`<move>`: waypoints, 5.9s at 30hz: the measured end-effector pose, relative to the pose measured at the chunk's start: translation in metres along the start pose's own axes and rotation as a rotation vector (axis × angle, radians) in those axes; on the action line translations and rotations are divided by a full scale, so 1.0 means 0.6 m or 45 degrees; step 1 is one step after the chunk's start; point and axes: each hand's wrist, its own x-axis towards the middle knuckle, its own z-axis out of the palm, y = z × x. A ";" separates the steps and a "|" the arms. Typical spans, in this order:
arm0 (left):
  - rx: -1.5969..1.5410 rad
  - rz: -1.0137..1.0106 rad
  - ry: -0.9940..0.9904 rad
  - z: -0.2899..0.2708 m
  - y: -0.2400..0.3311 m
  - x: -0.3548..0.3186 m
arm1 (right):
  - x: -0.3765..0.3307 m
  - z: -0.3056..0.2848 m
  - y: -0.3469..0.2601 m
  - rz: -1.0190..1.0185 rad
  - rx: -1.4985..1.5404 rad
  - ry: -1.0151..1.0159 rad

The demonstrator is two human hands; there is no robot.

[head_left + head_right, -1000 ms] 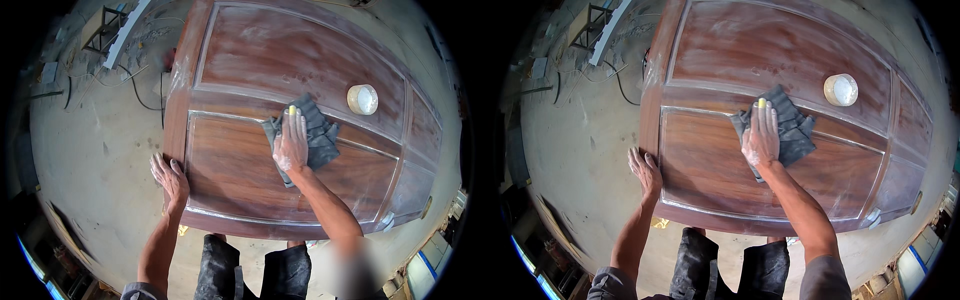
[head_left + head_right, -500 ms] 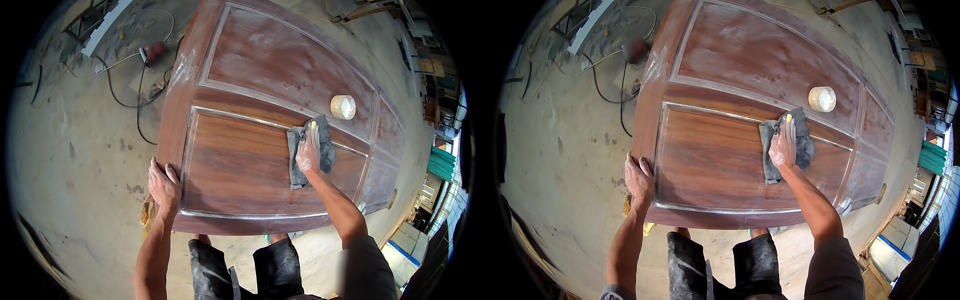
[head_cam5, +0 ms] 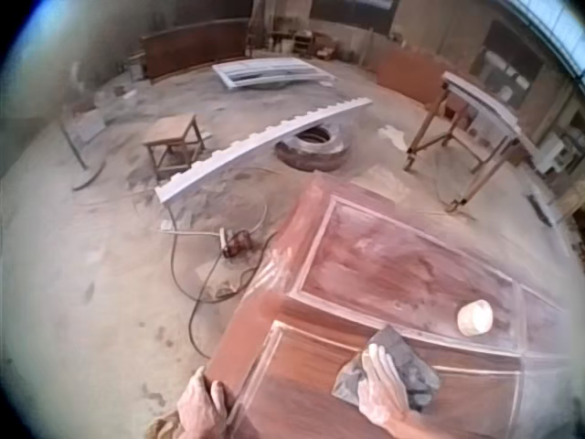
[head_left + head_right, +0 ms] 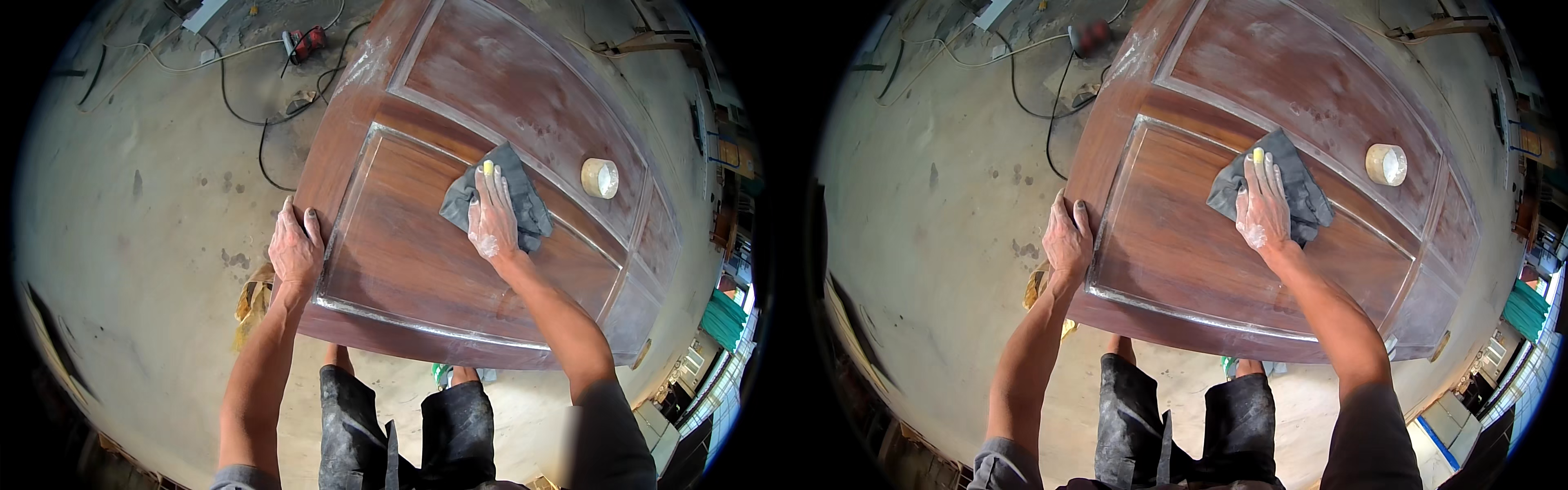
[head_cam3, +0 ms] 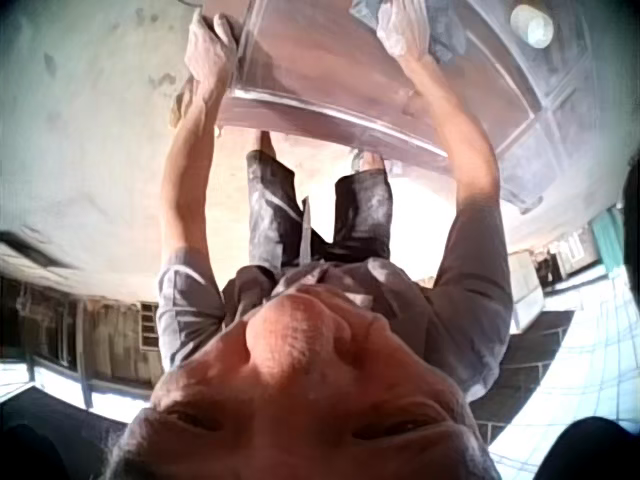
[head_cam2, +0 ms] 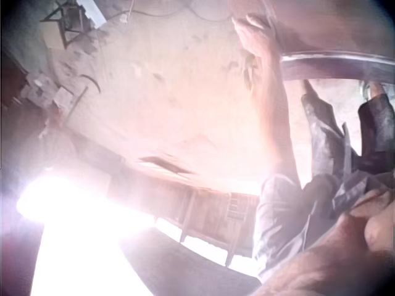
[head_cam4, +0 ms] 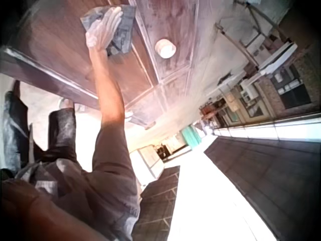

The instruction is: The person wipes a large wooden door with a yellow cloth and then a grey cloth, removing dust and residue. They also use a small white pad to scrub the surface and edges of the door.

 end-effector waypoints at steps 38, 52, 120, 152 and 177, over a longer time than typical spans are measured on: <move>0.777 0.949 0.649 0.112 -0.333 0.153 | -0.936 -0.062 0.381 1.100 0.211 0.213; 0.463 0.085 0.011 0.066 -0.310 0.123 | -0.626 -0.111 0.646 0.966 0.151 0.173; 0.678 -0.105 0.260 0.039 -0.259 0.111 | -0.549 -0.053 0.498 0.897 -0.136 0.330; 0.795 -0.085 0.080 0.023 -0.281 0.119 | -0.808 -0.022 0.304 0.950 0.113 0.197; 0.491 -0.066 0.271 0.025 -0.148 0.049 | -0.502 0.027 -0.038 0.285 0.107 0.042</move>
